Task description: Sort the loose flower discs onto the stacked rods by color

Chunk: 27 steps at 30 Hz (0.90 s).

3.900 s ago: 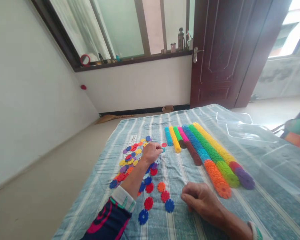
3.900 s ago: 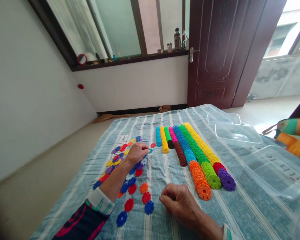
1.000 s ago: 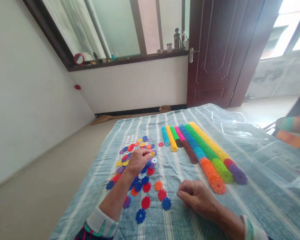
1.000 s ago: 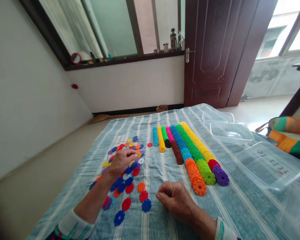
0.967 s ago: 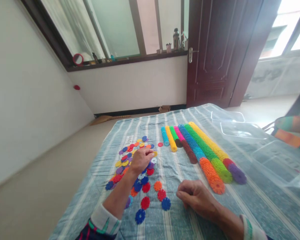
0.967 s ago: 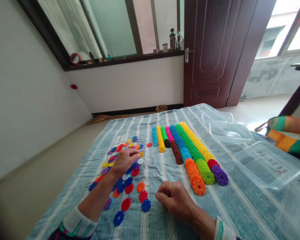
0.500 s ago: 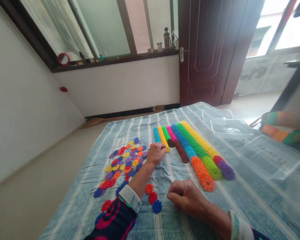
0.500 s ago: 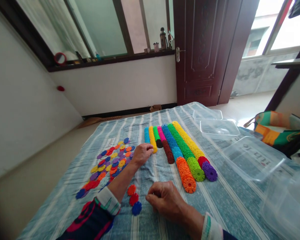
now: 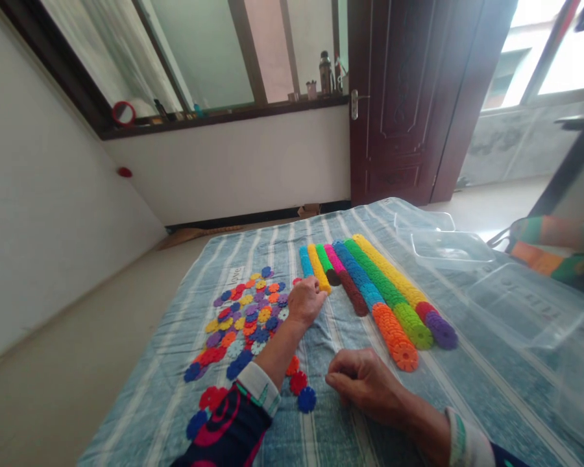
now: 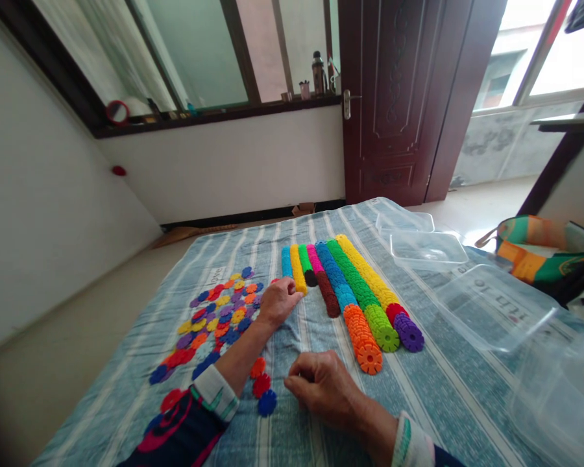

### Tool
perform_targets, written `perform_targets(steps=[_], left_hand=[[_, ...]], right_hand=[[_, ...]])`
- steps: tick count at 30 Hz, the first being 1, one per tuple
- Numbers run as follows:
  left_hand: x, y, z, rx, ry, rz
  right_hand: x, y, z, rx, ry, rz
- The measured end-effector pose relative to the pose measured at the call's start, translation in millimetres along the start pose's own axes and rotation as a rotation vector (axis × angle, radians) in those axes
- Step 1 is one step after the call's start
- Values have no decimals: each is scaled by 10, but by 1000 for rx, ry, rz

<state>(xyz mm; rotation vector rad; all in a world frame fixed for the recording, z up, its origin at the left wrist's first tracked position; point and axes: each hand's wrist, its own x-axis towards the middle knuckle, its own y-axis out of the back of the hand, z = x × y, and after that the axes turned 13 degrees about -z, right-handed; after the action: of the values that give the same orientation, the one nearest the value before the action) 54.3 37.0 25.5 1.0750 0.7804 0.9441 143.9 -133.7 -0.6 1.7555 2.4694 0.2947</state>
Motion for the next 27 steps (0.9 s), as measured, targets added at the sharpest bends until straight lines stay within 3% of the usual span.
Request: perform_targets(steps=[10, 18, 22, 27], left_hand=[[-77, 48, -73, -35, -12, 8], [-42, 478, -755, 30, 86, 24], [-52, 679, -1062, 65, 118, -84], [-185, 735, -1213, 17, 49, -295]], right_hand=[[-31, 13, -43, -20, -11, -30], [-35, -2, 5, -32, -39, -34], [-37, -5, 6, -15, -47, -42], [-47, 6, -6, -40, -42, -40]])
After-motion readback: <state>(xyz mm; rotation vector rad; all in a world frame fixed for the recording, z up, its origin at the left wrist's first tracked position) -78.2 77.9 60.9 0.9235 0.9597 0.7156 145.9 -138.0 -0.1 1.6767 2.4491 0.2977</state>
